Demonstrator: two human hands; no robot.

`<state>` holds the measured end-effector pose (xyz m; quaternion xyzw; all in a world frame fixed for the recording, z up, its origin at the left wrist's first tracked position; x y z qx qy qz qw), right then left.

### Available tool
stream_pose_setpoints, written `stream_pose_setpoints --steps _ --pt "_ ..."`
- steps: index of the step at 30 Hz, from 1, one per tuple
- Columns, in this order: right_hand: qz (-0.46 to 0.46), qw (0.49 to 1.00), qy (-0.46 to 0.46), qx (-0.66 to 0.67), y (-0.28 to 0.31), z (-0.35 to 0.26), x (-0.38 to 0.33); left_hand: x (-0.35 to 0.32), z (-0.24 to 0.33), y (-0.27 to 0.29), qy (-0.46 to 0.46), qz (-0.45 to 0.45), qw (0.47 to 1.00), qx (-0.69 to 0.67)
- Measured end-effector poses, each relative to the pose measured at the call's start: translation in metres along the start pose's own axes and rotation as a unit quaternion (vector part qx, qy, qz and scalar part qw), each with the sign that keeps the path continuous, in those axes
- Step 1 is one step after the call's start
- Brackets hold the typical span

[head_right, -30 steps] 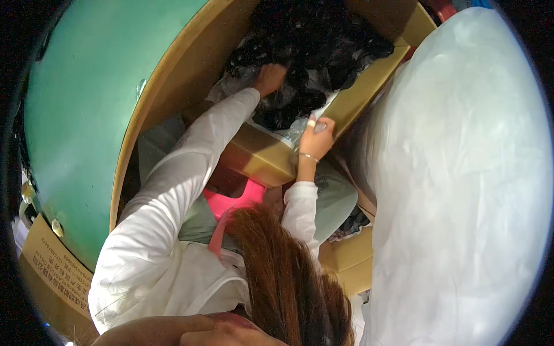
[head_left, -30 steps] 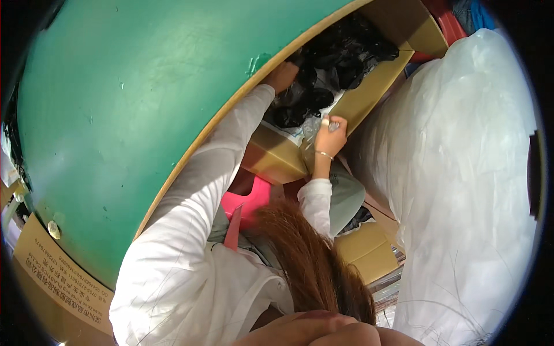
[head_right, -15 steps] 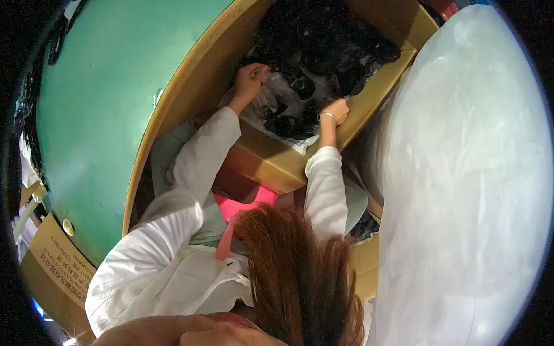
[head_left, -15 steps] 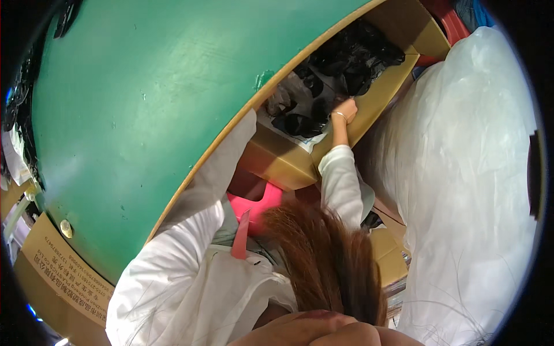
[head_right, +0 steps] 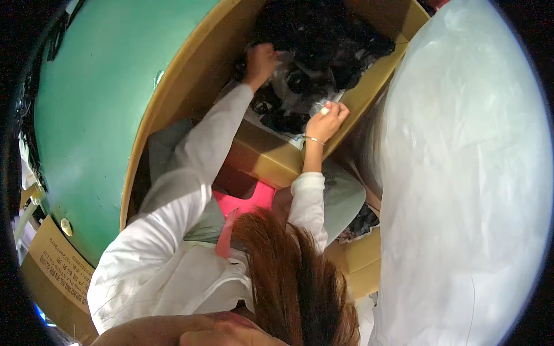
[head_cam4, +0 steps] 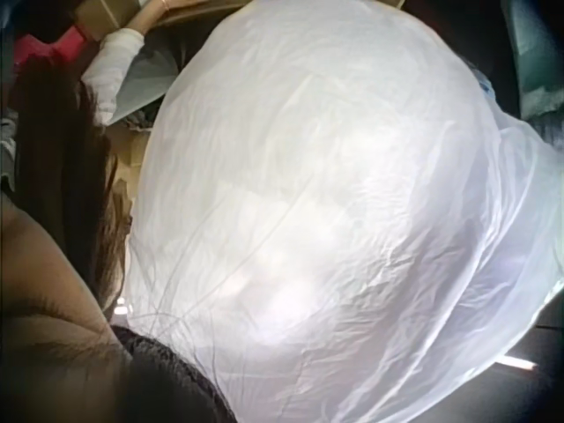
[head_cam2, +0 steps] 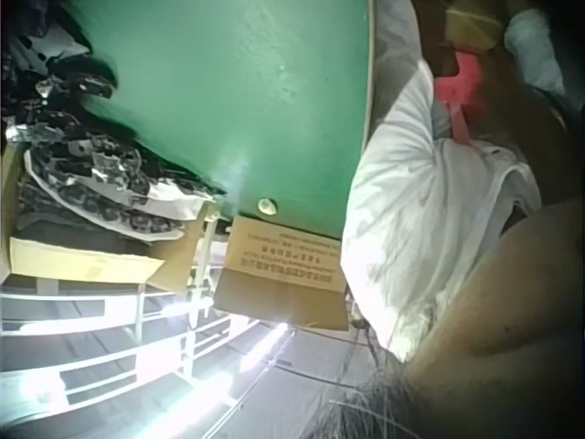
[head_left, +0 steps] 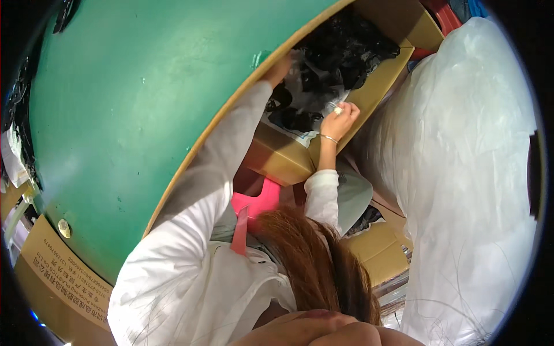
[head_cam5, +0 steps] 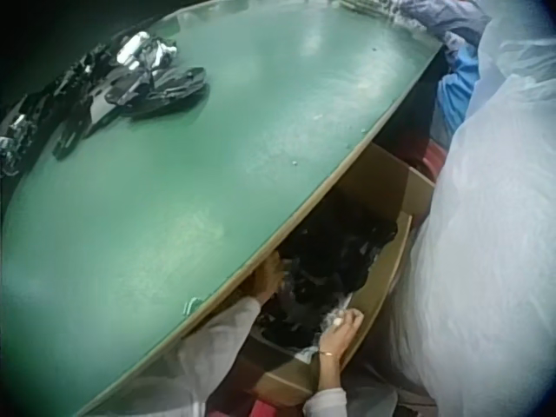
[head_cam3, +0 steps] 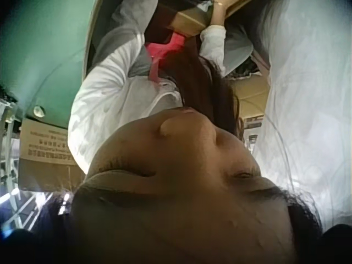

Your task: Inspecting computer mice and sorting them into boxes at an electronics workstation.

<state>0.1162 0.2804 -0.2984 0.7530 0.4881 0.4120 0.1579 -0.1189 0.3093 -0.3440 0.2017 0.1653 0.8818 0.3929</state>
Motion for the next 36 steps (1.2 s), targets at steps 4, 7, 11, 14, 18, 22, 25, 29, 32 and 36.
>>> stream_pose_setpoints --steps 4,7,11,14,18,22,25,29,32,36 --pt "-0.085 0.991 -0.096 0.049 0.008 -0.008 0.010 0.015 -0.031 -0.067 -0.030 -0.058 0.984 0.164" --pt "-0.171 0.961 -0.211 0.051 0.027 -0.004 0.010 0.002 -0.034 -0.097 -0.078 -0.119 0.946 0.291" --pt "-0.100 0.966 -0.234 0.043 0.030 0.008 0.008 0.003 -0.052 -0.099 -0.062 -0.146 0.921 0.357" --pt "-0.124 0.972 -0.200 0.031 0.027 0.013 0.001 0.004 -0.057 -0.091 -0.083 -0.143 0.933 0.321" --pt "-0.109 0.989 -0.102 -0.004 0.015 0.015 -0.006 0.006 -0.053 -0.071 -0.104 -0.094 0.961 0.240" --pt "0.025 0.992 0.078 -0.101 0.018 0.016 -0.007 -0.007 -0.011 -0.039 -0.109 0.023 0.990 0.081" --pt "-0.116 0.977 -0.175 0.022 0.018 0.040 -0.014 -0.020 0.032 -0.007 -0.065 0.135 0.989 -0.019" --pt "-0.136 0.954 -0.256 0.076 0.023 0.010 -0.015 -0.039 0.036 0.035 0.073 0.176 0.978 -0.089" --pt "-0.104 0.958 -0.255 0.079 0.025 -0.008 -0.010 -0.042 0.028 0.045 0.198 0.172 0.956 -0.135" --pt "-0.067 0.951 -0.255 0.160 0.025 -0.014 -0.012 -0.038 0.034 0.050 0.176 0.171 0.958 -0.150"
Point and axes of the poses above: each hand's wrist, its own x-axis towards the middle knuckle, its own y-axis out of the back of the hand, z = x × y, the point moved 4 cm from there along x, towards the middle knuckle, and after that the axes turned 9 degrees about z, right-handed, at the moved point
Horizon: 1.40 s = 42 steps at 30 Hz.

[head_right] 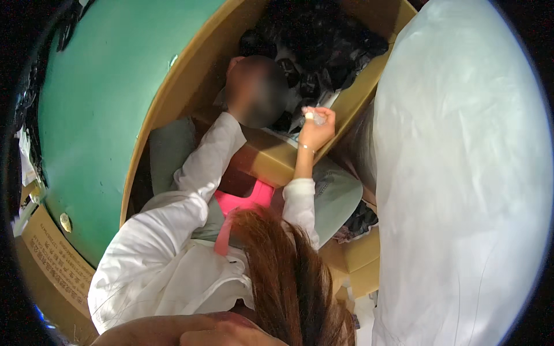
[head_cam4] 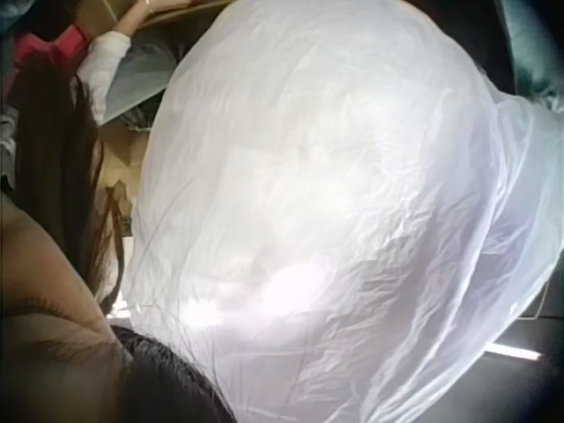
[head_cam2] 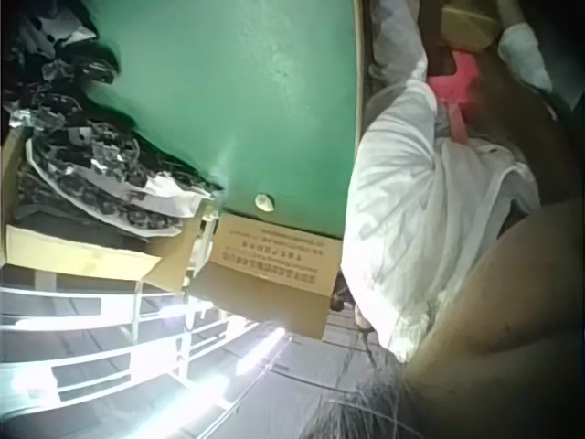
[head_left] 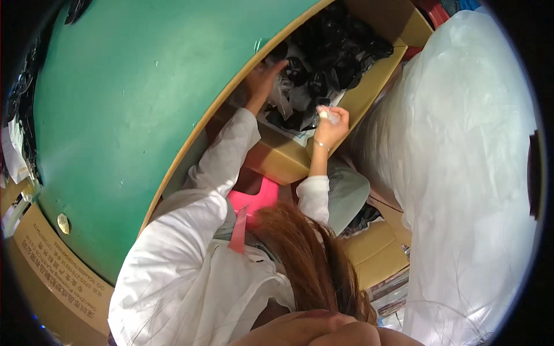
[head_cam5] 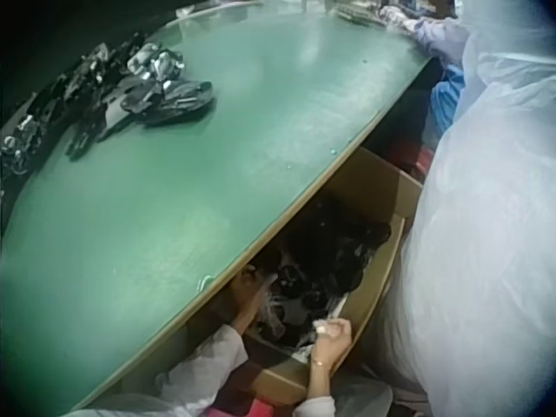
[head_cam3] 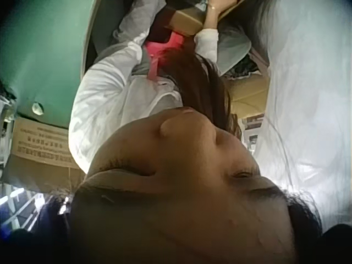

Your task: Inspecting computer mice and sorting them into boxes at an electronics workstation.

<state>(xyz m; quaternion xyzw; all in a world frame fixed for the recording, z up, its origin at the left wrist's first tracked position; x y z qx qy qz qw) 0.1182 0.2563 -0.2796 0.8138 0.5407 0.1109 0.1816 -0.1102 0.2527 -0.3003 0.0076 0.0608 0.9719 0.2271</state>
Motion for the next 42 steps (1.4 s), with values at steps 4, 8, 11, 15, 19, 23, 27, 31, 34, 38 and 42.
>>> stream_pose_setpoints --steps 4,8,11,15,19,23,27,31,34,38,42 --pt "-0.017 0.998 0.030 -0.053 0.002 -0.011 -0.002 0.005 0.003 0.007 -0.042 -0.049 0.995 0.073" --pt "-0.017 0.997 0.055 -0.044 0.004 -0.026 0.003 0.006 0.021 0.006 -0.119 -0.045 0.989 0.080" --pt "-0.011 0.997 0.072 -0.017 0.006 -0.032 0.009 -0.001 0.035 0.006 -0.122 -0.014 0.991 0.045" --pt "-0.031 0.999 0.029 -0.030 0.012 -0.030 0.006 -0.027 0.044 -0.003 -0.027 -0.215 0.966 0.138" --pt "-0.003 0.994 -0.046 0.097 0.027 -0.019 0.009 -0.043 0.001 0.008 0.182 -0.400 0.861 0.255" --pt "-0.011 0.989 -0.066 0.135 0.025 -0.003 0.009 -0.061 0.002 0.012 0.252 -0.470 0.836 0.131" --pt "-0.030 0.992 -0.054 0.114 0.022 0.002 0.011 -0.056 0.022 0.005 0.211 -0.454 0.865 -0.006" --pt "-0.014 0.997 -0.052 0.053 0.031 0.000 0.014 -0.044 0.034 -0.005 0.101 -0.409 0.904 0.069" --pt "-0.108 0.993 0.003 0.041 0.041 -0.020 0.015 -0.044 0.058 -0.008 -0.016 -0.404 0.908 0.114" --pt "-0.232 0.951 0.021 0.204 0.050 -0.074 0.021 -0.068 0.115 -0.029 -0.081 -0.475 0.872 0.082" --pt "-0.258 0.936 0.085 0.223 0.055 -0.142 -0.019 -0.103 0.187 -0.028 -0.027 -0.496 0.864 -0.081"
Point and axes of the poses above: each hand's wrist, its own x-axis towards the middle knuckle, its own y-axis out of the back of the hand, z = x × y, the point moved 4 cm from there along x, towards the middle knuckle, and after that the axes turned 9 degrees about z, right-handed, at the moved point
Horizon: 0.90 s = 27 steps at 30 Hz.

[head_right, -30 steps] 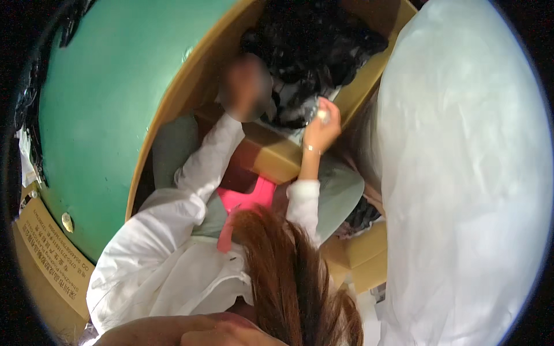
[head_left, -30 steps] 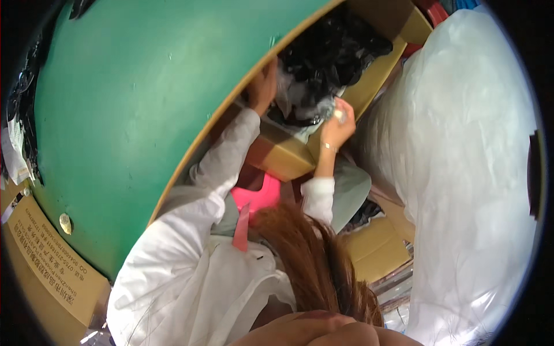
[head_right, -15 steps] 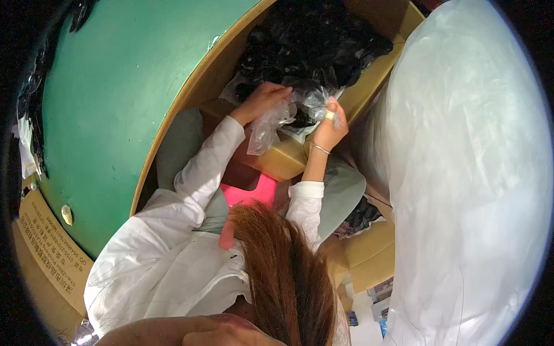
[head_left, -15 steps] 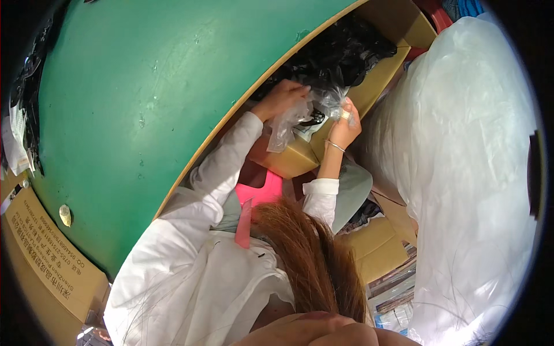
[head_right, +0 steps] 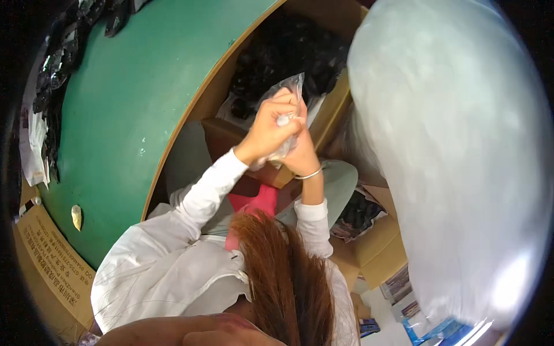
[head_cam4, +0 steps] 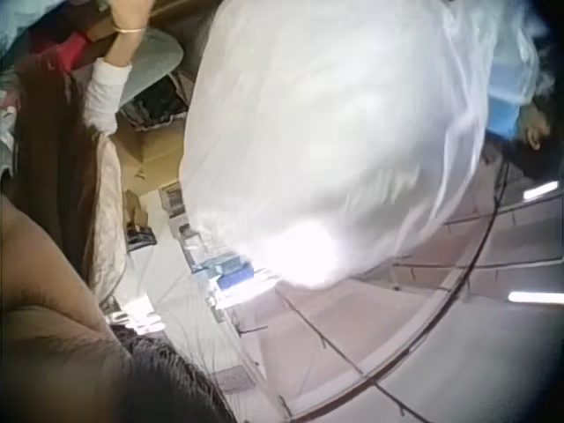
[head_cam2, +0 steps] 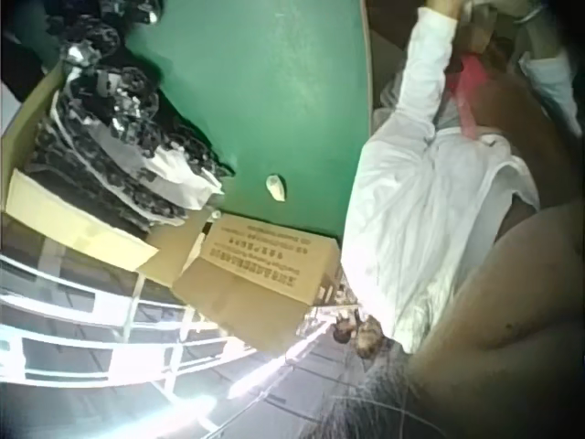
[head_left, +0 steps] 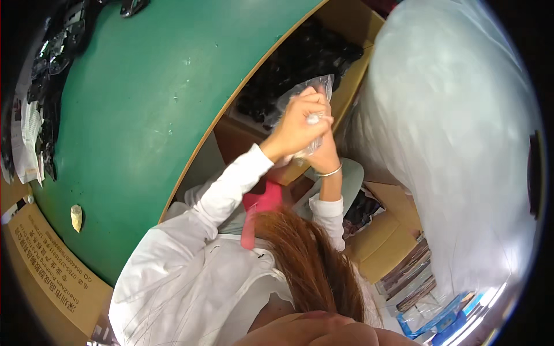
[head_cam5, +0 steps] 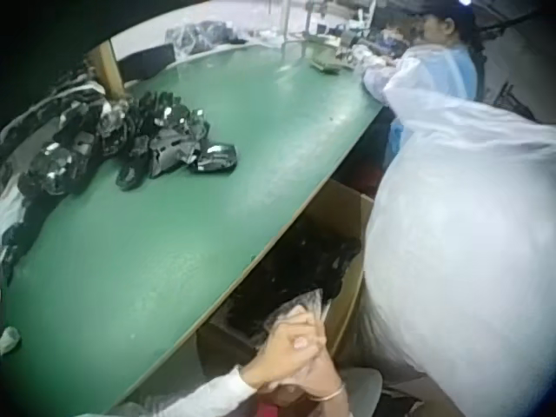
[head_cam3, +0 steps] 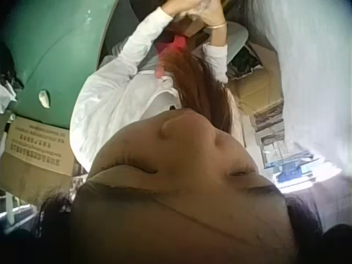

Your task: Inspecting computer mice and sorting them into boxes at an electronics workstation.

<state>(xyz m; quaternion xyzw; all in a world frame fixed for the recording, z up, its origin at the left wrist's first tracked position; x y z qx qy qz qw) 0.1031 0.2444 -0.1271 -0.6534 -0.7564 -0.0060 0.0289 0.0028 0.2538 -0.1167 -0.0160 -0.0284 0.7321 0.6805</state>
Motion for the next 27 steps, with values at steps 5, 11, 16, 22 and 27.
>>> stream_pose_setpoints --steps 5,11,16,22,27 --pt "-0.022 0.994 0.026 -0.106 0.021 -0.080 -0.021 -0.008 0.108 -0.024 -0.180 0.046 0.983 0.010" --pt "0.164 0.900 0.358 -0.188 0.031 -0.253 -0.063 -0.047 0.252 -0.016 -0.341 -0.053 0.930 -0.126" --pt "0.431 0.678 0.446 -0.394 0.114 -0.410 -0.028 -0.013 0.293 0.032 -0.314 0.157 0.913 -0.206" --pt "0.362 0.741 0.449 -0.345 0.050 -0.424 0.005 0.115 0.260 0.090 -0.078 0.301 0.949 0.054" --pt "0.346 0.753 0.447 -0.337 0.065 -0.430 0.017 0.143 0.165 0.223 -0.089 0.436 0.541 0.714"
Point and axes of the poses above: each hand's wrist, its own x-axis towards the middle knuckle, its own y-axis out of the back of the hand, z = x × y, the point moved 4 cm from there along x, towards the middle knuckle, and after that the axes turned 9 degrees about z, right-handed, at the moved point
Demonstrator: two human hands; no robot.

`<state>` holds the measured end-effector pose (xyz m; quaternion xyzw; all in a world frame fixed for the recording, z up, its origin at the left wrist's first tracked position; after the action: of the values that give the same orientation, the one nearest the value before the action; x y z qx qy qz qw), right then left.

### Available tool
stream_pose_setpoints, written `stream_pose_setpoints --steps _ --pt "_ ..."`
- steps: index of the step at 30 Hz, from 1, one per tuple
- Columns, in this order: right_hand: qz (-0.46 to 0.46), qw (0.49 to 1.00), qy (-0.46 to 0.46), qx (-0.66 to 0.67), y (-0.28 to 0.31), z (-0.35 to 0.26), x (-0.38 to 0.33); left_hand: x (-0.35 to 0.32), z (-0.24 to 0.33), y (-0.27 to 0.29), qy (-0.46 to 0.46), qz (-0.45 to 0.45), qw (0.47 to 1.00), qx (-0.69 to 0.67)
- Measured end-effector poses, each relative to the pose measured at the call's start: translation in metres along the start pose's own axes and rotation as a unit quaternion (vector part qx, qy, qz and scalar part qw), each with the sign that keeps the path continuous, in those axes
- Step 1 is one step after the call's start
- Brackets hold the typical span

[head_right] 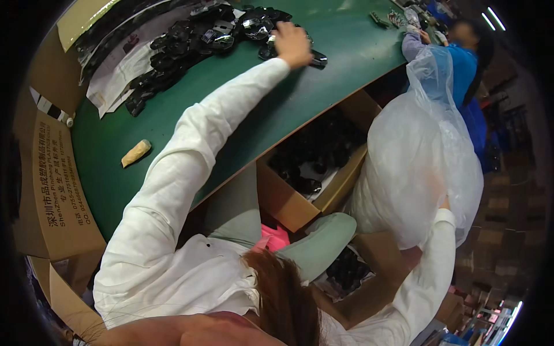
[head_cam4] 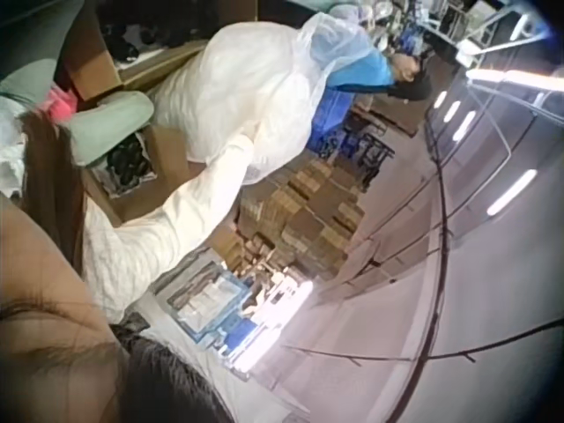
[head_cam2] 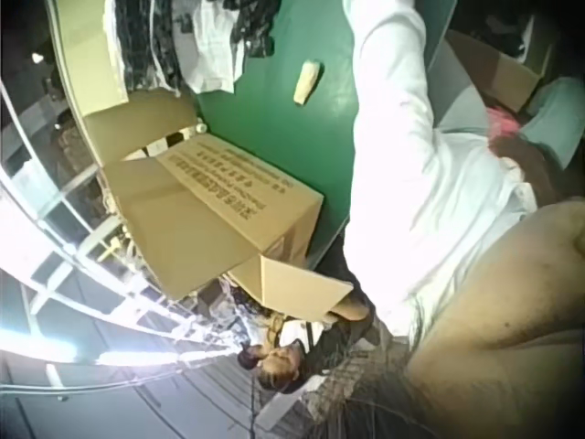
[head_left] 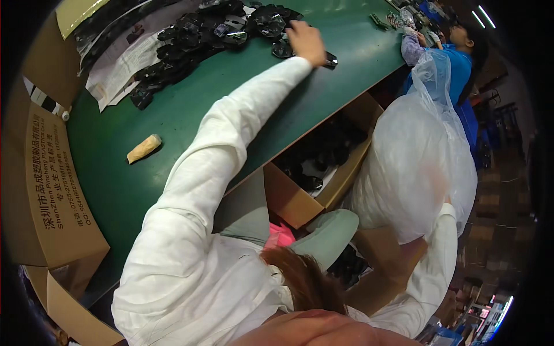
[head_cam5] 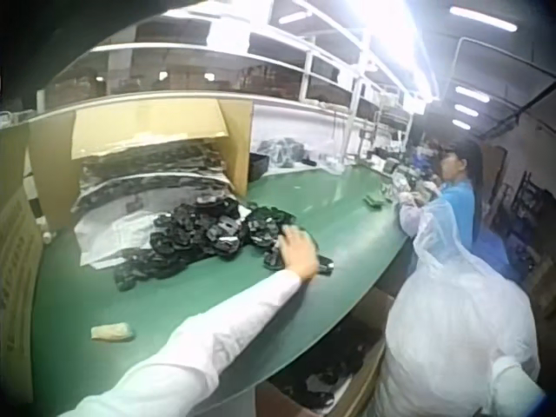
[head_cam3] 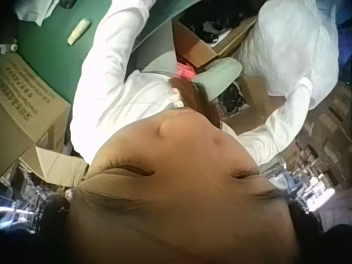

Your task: Inspecting computer mice and sorting them into boxes at an electronics workstation.

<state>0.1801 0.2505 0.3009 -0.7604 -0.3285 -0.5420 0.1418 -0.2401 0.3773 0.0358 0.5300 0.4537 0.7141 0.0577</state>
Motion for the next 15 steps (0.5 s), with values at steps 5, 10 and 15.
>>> stream_pose_setpoints --steps 5,10,15 --pt "0.000 0.997 -0.030 -0.064 0.039 0.020 0.008 -0.039 -0.038 -0.007 0.010 -0.033 0.993 -0.109" --pt "-0.021 0.993 -0.058 -0.105 0.077 0.031 0.009 -0.033 -0.065 0.001 -0.032 -0.212 0.948 -0.237" --pt "-0.049 0.990 -0.082 -0.100 0.098 0.039 0.008 -0.037 -0.105 0.036 -0.095 -0.257 0.909 -0.314"
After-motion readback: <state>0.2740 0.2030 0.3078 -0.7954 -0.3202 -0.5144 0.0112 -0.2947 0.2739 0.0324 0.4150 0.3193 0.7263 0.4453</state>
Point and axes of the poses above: each hand's wrist, its own x-axis towards the middle knuckle, its own y-axis out of the back of the hand, z = x × y, the point moved 4 cm from there along x, towards the middle knuckle, and after that the axes turned 9 degrees about z, right-handed, at the moved point
